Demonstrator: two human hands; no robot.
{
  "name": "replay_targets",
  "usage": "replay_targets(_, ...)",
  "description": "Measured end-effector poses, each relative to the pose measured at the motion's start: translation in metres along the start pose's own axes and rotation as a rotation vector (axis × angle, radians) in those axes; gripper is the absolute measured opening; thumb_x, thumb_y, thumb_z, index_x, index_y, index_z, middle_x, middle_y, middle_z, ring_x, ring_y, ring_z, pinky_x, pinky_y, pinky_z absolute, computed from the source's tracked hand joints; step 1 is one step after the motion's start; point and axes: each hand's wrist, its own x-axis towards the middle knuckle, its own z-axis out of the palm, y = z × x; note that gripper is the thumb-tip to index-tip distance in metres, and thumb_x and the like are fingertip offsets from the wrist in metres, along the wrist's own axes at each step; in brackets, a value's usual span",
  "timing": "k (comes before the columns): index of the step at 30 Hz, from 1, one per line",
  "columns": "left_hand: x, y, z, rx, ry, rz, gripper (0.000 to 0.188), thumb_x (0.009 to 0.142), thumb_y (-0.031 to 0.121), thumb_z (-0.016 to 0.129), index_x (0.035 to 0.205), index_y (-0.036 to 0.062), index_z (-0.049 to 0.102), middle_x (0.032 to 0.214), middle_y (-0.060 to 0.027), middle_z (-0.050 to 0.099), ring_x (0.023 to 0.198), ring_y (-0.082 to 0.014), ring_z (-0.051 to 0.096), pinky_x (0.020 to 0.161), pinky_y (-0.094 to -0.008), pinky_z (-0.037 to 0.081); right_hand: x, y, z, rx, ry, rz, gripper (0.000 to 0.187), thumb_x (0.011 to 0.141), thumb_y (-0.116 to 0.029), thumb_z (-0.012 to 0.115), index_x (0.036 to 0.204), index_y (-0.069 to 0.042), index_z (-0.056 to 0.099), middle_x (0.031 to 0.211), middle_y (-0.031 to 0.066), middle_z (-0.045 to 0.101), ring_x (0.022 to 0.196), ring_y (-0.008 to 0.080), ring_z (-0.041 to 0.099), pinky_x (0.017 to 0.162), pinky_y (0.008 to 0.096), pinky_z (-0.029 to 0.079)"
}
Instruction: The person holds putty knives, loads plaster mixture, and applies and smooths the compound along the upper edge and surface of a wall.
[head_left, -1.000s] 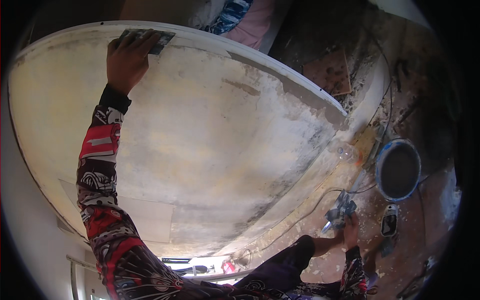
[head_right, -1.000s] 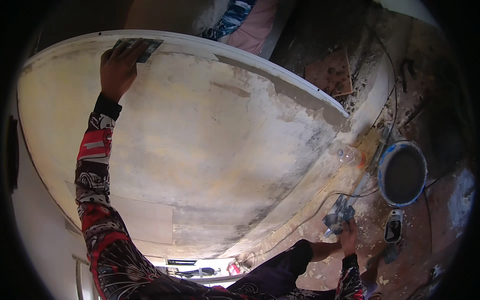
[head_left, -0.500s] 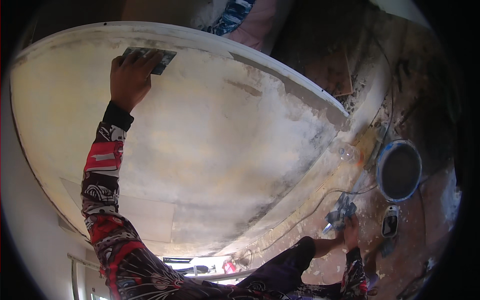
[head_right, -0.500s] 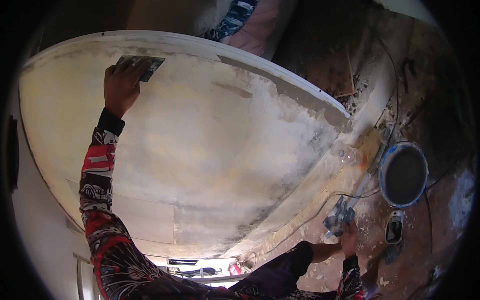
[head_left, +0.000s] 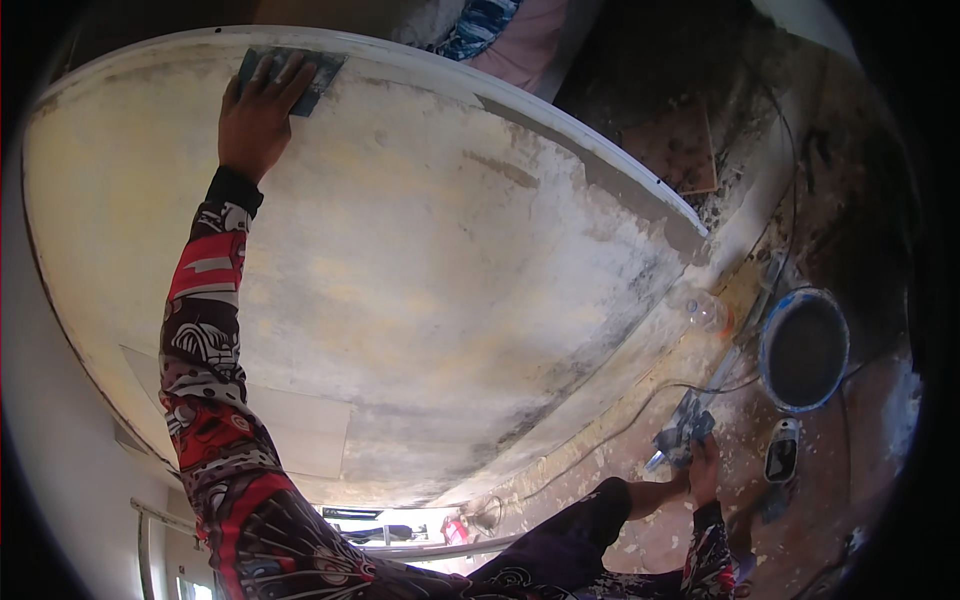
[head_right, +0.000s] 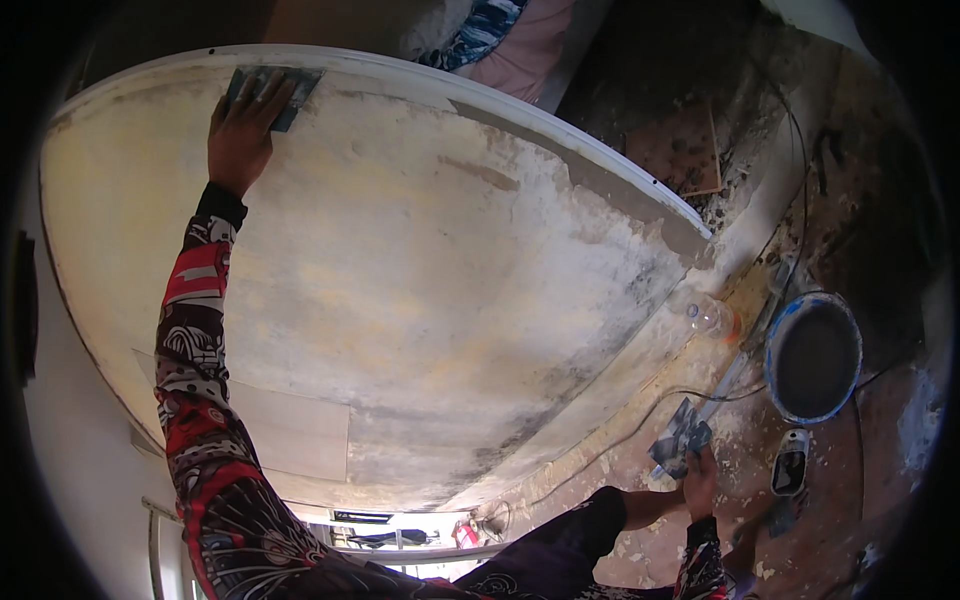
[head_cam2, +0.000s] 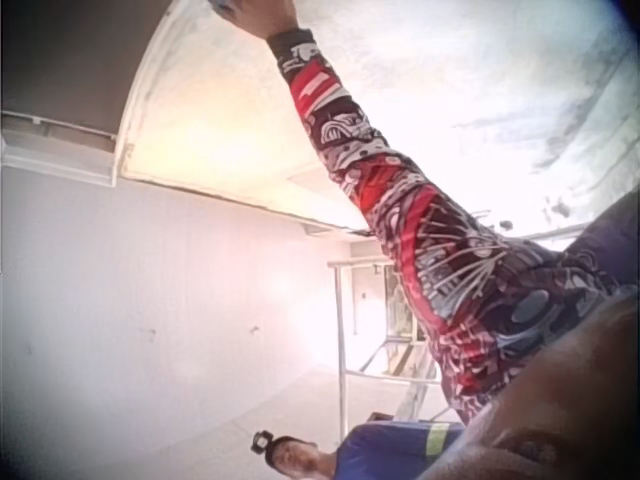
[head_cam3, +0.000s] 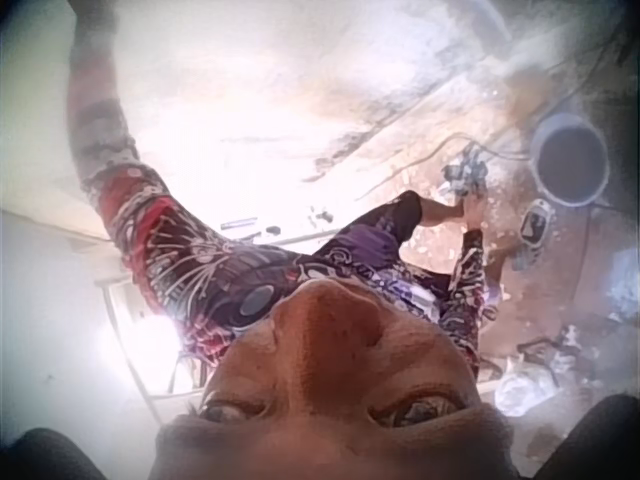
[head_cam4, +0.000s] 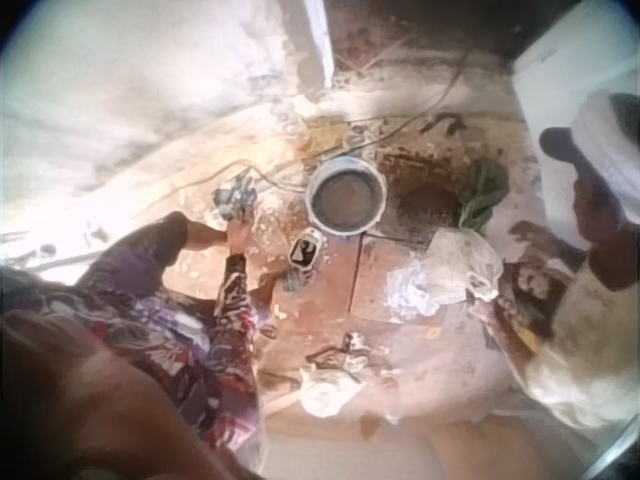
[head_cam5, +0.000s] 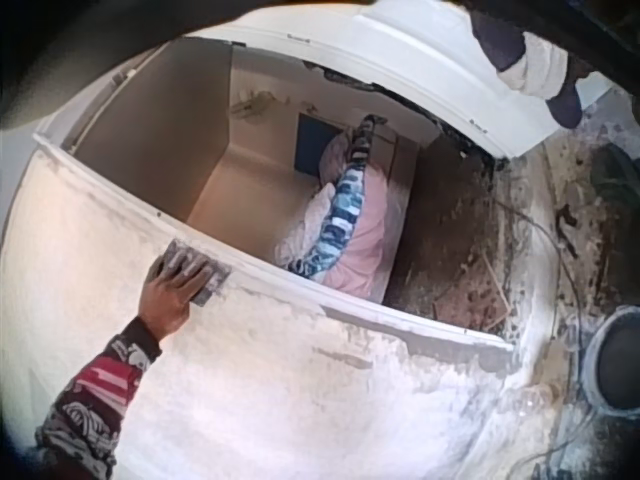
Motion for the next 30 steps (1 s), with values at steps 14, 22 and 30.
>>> replay_targets(14,0.03,0.0,-0.015,-0.103,0.085,-0.068,0.04,0.085,0.008,0.057,0.12,0.0252,0.064,0.119,0.0057,0.069,0.108,-0.0181,0.064,0.084,-0.0435,0.046,-0.002,0.012,-0.006,0.024,-0.02,0.014,0.028,0.095,-0.005,0.053,0.121,0.005,0.057,0.111,0.0125,0.065,0.099,0.0179,0.057,0.09,0.0323,0.045)
replay_targets(22,0.017,0.037,-0.027,-0.146,-0.019,0.009,0.047,0.08,0.003,0.058,0.122,0.0237,0.066,0.113,0.0005,0.071,0.108,-0.021,0.064,0.087,-0.0412,0.044,-0.005,0.01,-0.001,-0.059,0.005,0.049,0.03,0.096,-0.005,0.053,0.124,0.004,0.057,0.117,0.0119,0.064,0.105,0.019,0.057,0.096,0.0316,0.042)
replay_targets(30,0.028,0.033,-0.025,-0.072,0.055,0.031,0.051,0.079,0.004,0.061,0.127,0.0228,0.062,0.127,0.0043,0.066,0.114,-0.0214,0.061,0.09,-0.0415,0.043,-0.001,0.014,-0.005,0.033,-0.033,0.032,0.031,0.096,-0.007,0.053,0.125,0.004,0.057,0.12,0.0134,0.064,0.11,0.0206,0.057,0.099,0.0315,0.041)
